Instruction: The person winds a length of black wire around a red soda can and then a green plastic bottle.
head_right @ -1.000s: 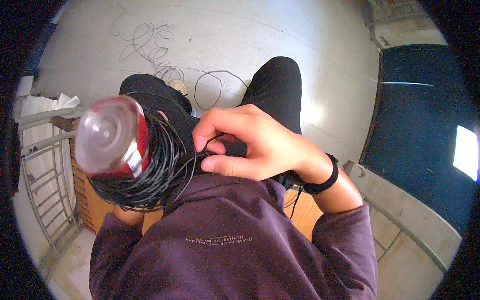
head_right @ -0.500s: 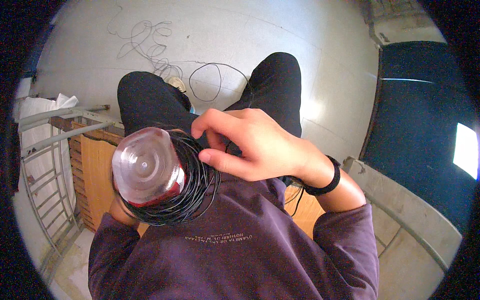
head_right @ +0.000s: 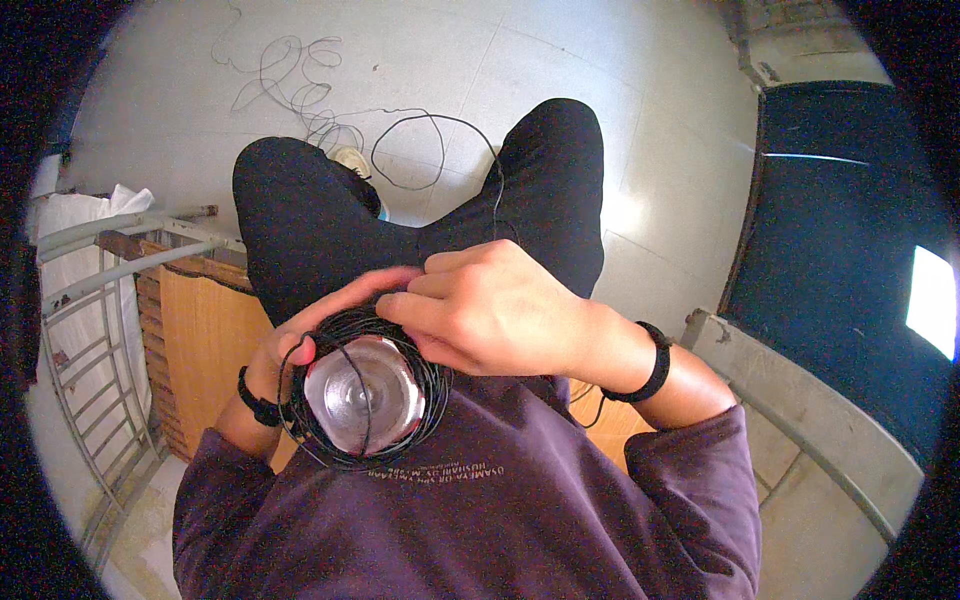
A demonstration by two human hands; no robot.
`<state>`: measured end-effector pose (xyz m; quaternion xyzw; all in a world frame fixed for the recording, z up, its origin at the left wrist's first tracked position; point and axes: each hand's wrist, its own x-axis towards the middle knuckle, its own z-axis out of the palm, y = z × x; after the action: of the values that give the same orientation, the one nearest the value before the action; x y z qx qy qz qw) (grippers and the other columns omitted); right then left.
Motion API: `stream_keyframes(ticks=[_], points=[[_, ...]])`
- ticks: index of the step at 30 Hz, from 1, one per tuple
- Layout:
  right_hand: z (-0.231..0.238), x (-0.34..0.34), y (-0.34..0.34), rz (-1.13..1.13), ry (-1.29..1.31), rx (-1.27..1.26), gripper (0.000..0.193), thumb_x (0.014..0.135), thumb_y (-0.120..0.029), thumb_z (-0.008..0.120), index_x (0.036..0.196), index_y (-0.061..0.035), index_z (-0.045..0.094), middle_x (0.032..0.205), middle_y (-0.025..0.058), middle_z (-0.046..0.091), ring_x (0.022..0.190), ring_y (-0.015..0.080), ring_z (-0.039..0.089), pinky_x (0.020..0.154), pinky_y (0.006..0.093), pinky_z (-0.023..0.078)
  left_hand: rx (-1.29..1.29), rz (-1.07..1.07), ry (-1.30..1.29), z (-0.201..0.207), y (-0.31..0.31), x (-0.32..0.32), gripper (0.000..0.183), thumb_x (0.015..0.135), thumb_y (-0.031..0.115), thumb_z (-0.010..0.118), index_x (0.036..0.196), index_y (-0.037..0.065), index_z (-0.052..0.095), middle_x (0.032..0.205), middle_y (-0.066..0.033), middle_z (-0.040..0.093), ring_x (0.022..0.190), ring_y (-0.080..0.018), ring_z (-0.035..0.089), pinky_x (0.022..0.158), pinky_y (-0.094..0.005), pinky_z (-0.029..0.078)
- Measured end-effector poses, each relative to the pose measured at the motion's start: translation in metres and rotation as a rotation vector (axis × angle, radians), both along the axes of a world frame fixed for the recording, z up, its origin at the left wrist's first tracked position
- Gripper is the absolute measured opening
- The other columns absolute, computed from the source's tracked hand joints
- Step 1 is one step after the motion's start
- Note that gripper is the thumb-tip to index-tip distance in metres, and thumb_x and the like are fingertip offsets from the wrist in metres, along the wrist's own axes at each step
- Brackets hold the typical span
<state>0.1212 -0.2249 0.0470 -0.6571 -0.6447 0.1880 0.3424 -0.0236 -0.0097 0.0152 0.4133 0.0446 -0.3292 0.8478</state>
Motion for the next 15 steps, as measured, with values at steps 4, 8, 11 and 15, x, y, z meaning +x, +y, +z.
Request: stream_keyframes(ticks=[4,8,11,15], points=[[0.000,0.001,-0.001,-0.003,0.014,0.021,0.035,0.081,-0.019,0.076,0.111,-0.0057,0.066,0.077,0.0070,0.061,0.072,0.0288,0.064,0.062,0.0417,0.054,0.029,0.118,-0.003,0.007,0.001,-0.004,0.150,0.056,0.094,0.074,0.157,-0.009,0.032,0.149,-0.0186,0.052,0.137,-0.0238,0.055,0.117,-0.0354,0.040],[0.002,0.000,0.000,0.040,-0.007,-0.008,0.035,0.079,-0.021,0.077,0.109,-0.0052,0.067,0.078,0.0068,0.062,0.072,0.0278,0.064,0.063,0.0408,0.054,0.099,0.068,0.037,0.013,0.004,0.002,0.161,0.036,0.101,0.073,0.148,-0.010,0.041,0.144,-0.0188,0.055,0.131,-0.0248,0.059,0.115,-0.0364,0.042],[0.002,0.001,0.000,0.021,-0.041,-0.024,0.036,0.078,-0.021,0.078,0.109,-0.0050,0.068,0.080,0.0067,0.064,0.072,0.0274,0.064,0.062,0.0407,0.054,0.093,0.048,0.008,0.004,0.004,0.005,0.152,0.040,0.098,0.077,0.142,-0.009,0.044,0.138,-0.0179,0.058,0.130,-0.0250,0.059,0.116,-0.0379,0.042],[0.003,0.000,0.000,-0.012,-0.052,-0.009,0.036,0.077,-0.021,0.079,0.108,-0.0051,0.070,0.081,0.0063,0.065,0.072,0.0270,0.064,0.062,0.0406,0.054,0.075,0.058,-0.150,-0.009,0.005,0.001,0.126,0.066,0.077,0.082,0.147,-0.010,0.041,0.146,-0.0209,0.052,0.136,-0.0253,0.055,0.117,-0.0371,0.039]])
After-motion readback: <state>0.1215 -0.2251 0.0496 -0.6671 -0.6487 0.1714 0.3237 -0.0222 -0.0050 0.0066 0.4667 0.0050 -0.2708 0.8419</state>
